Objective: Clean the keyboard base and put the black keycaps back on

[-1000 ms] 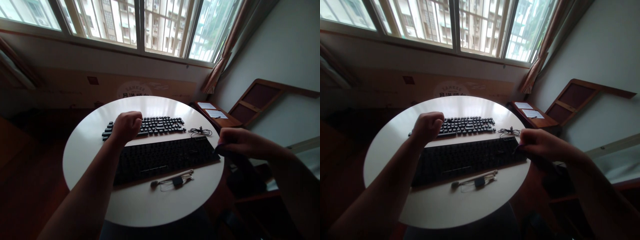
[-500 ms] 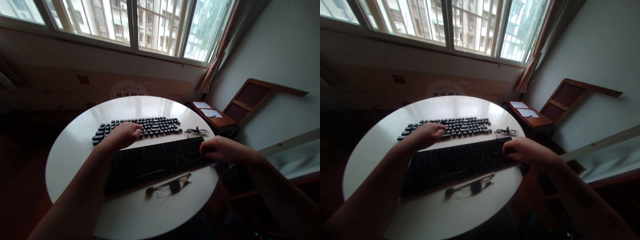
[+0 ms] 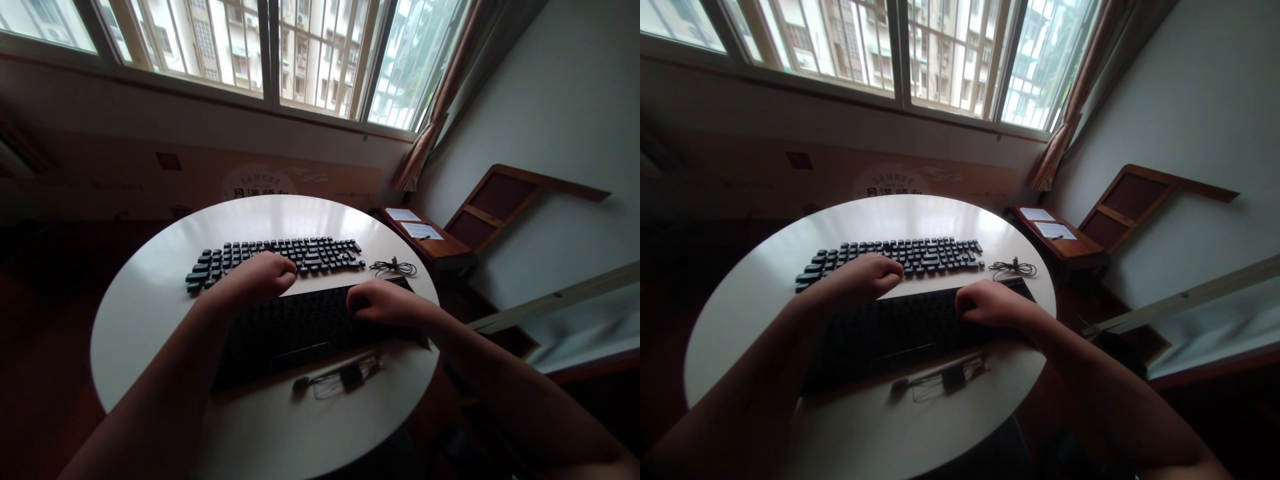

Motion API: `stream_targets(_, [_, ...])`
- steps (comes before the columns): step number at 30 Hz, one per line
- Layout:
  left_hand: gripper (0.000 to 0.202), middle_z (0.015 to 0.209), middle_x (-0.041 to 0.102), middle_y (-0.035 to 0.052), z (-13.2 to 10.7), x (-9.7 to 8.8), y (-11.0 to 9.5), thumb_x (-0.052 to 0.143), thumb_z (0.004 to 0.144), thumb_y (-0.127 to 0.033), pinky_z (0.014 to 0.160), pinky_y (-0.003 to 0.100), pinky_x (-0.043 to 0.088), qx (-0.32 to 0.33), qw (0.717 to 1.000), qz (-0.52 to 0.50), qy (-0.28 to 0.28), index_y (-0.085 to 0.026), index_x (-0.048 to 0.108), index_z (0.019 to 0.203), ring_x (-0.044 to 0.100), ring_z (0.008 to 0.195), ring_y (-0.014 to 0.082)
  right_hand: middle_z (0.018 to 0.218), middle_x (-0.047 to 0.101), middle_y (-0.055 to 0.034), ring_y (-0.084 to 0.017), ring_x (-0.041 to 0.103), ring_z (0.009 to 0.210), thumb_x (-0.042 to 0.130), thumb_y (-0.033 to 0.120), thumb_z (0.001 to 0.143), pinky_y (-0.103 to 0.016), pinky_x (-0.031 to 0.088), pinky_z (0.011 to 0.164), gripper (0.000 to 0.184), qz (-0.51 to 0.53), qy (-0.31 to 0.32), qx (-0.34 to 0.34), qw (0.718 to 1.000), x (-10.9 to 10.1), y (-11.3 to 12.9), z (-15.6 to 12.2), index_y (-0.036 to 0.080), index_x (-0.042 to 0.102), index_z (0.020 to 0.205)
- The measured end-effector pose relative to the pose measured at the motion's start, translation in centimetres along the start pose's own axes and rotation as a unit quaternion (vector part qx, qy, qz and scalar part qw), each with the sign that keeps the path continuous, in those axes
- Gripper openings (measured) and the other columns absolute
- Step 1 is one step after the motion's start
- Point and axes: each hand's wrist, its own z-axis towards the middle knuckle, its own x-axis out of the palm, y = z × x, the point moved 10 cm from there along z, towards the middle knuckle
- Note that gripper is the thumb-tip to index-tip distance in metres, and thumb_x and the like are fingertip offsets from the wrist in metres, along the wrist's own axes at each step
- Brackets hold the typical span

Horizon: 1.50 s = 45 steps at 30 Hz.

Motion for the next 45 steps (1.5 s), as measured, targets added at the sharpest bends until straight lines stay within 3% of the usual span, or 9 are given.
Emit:
stream_targets(5, [0.021, 0.052, 0.052, -0.0008, -0.1, 0.6, 0.6, 0.046, 0.074, -0.025, 0.052, 0.029, 0.03, -0.039, 0.998, 0.02, 0.053, -0.021, 0.048, 0.053, 0.047, 0.05, 0.0152, 0.077, 0.061, 0.0018, -0.014, 0.054, 0.069, 0.067, 0.014, 0.068, -0.022, 0.037, 0.059, 0.014, 0.035, 0.041, 0.044, 0.998, 1.6, -2.3, 0.8, 0.018, 0.061, 0.08])
stream_targets(11, [0.022, 0.055, 0.053, 0.0, 0.0, 0.3, 0.5, 0.044, 0.076, -0.026, 0.057, 0.029, 0.032, -0.043, 0.998, 0.032, 0.039, -0.021, 0.05, 0.055, 0.048, 0.055, 0.0156, 0.069, 0.053, 0.0039, -0.012, 0.046, 0.063, 0.064, 0.016, 0.068, -0.022, 0.033, 0.055, 0.013, 0.085, 0.024, 0.081, 0.993, 2.6, -4.7, 1.3, 0.018, 0.054, 0.075])
stream_targets(17, [0.022, 0.055, 0.053, 0.0002, 0.0, 0.3, 0.7, 0.045, 0.076, -0.027, 0.058, 0.029, 0.031, -0.043, 0.998, 0.034, 0.031, -0.021, 0.051, 0.055, 0.049, 0.056, 0.0161, 0.07, 0.053, 0.0035, -0.012, 0.046, 0.063, 0.061, 0.015, 0.07, -0.023, 0.034, 0.056, 0.012, 0.072, 0.011, 0.068, 0.995, 2.4, -4.0, 1.2, 0.019, 0.051, 0.075])
stream_targets(20, [0.023, 0.055, 0.053, -0.0001, 0.0, 0.1, 0.9, 0.045, 0.076, -0.028, 0.057, 0.029, 0.031, -0.043, 0.998, 0.035, 0.027, -0.021, 0.05, 0.055, 0.049, 0.056, 0.016, 0.07, 0.055, 0.0028, -0.013, 0.049, 0.065, 0.061, 0.013, 0.069, -0.023, 0.034, 0.059, 0.011, 0.012, -0.025, 0.058, 0.998, 0.2, -2.8, 0.0, 0.019, 0.052, 0.073])
stream_targets(24, [0.022, 0.056, 0.053, -0.0003, -0.1, -0.1, 0.9, 0.044, 0.076, -0.027, 0.057, 0.029, 0.031, -0.039, 0.998, 0.031, 0.025, -0.021, 0.05, 0.056, 0.05, 0.057, 0.0159, 0.068, 0.057, 0.0025, -0.013, 0.049, 0.063, 0.061, 0.018, 0.075, -0.025, 0.035, 0.06, 0.008, -0.064, -0.153, 0.093, 0.982, -5.4, -2.4, -4.0, 0.02, 0.054, 0.073])
stream_targets(28, [0.022, 0.055, 0.052, -0.0004, 0.0, -0.1, 1.0, 0.044, 0.076, -0.026, 0.057, 0.029, 0.031, -0.043, 0.998, 0.029, 0.028, -0.02, 0.048, 0.055, 0.05, 0.056, 0.0159, 0.069, 0.06, 0.0022, -0.014, 0.053, 0.064, 0.062, 0.027, 0.08, -0.026, 0.037, 0.06, 0.008, -0.098, -0.162, 0.145, 0.971, -8.3, -3.9, -8.5, 0.021, 0.057, 0.078])
stream_targets(32, [0.022, 0.056, 0.054, -0.0003, 0.2, 0.1, 1.1, 0.044, 0.076, -0.026, 0.057, 0.029, 0.03, -0.044, 0.998, 0.031, 0.034, -0.021, 0.05, 0.056, 0.05, 0.056, 0.0161, 0.069, 0.062, 0.0013, -0.015, 0.055, 0.062, 0.064, 0.035, 0.081, -0.026, 0.039, 0.059, 0.014, -0.129, -0.155, 0.179, 0.963, -9.8, -5.7, -12.1, 0.021, 0.059, 0.08])
stream_targets(36, [0.022, 0.056, 0.054, 0.0, 0.3, 0.2, 1.3, 0.045, 0.076, -0.025, 0.058, 0.03, 0.03, -0.049, 0.998, 0.033, 0.028, -0.021, 0.05, 0.055, 0.05, 0.057, 0.0166, 0.069, 0.062, 0.0012, -0.015, 0.054, 0.061, 0.063, 0.039, 0.085, -0.026, 0.039, 0.058, 0.019, -0.145, -0.209, 0.184, 0.949, -11.5, -6.0, -14.1, 0.021, 0.059, 0.08])
stream_targets(45, [0.022, 0.053, 0.048, -0.0009, 0.7, 0.9, 1.3, 0.045, 0.076, -0.026, 0.056, 0.029, 0.029, -0.039, 0.998, 0.045, 0.026, -0.021, 0.044, 0.055, 0.046, 0.053, 0.0157, 0.07, 0.061, 0.0016, -0.015, 0.055, 0.064, 0.064, 0.039, 0.085, -0.026, 0.04, 0.06, 0.019, -0.109, -0.188, 0.144, 0.965, -10.4, -5.8, -11.7, 0.021, 0.058, 0.081])
